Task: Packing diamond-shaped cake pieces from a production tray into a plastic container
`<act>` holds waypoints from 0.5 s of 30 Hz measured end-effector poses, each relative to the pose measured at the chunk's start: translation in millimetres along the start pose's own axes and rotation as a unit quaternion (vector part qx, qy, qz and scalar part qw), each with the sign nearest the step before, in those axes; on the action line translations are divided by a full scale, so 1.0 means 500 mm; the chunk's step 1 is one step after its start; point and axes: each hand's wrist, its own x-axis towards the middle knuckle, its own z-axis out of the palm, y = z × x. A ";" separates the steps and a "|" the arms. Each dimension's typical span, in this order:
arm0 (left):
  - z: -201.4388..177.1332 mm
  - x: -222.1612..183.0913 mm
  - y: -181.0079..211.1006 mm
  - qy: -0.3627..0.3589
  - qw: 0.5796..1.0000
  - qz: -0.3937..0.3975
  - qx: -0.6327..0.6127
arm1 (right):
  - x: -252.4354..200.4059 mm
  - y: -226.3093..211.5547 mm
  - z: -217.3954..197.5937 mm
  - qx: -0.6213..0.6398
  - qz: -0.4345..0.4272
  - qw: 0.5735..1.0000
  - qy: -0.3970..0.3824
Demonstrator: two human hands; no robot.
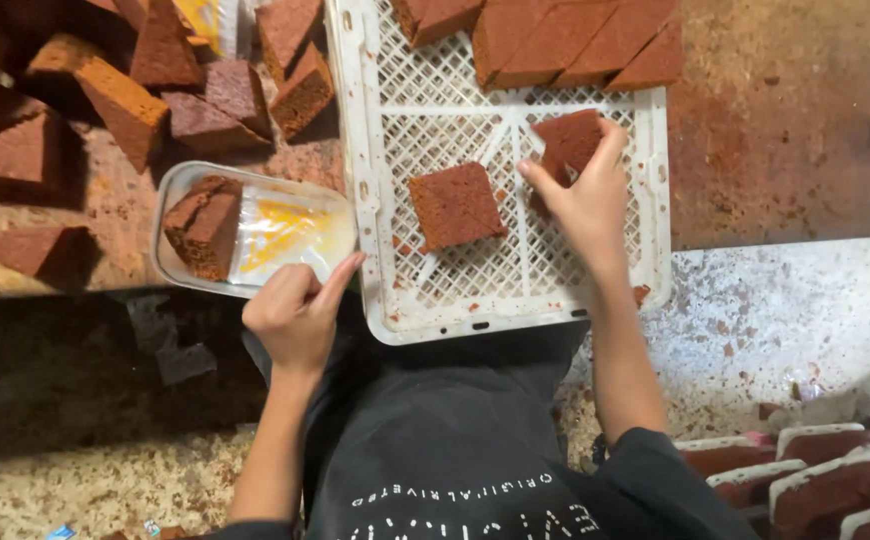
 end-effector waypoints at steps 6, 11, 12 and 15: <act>0.019 0.014 0.008 -0.069 0.982 -0.149 0.094 | -0.034 0.034 -0.005 0.112 -0.032 0.991 0.063; -0.005 0.031 0.038 -0.055 0.983 -0.174 -0.021 | -0.056 0.113 0.023 0.242 -0.019 0.969 0.042; -0.014 0.035 0.043 -0.046 0.990 -0.137 -0.006 | -0.060 0.119 0.026 0.301 0.003 0.953 0.037; -0.017 0.056 0.037 -0.069 0.994 -0.086 -0.022 | -0.075 0.047 0.012 0.398 -0.017 0.917 -0.001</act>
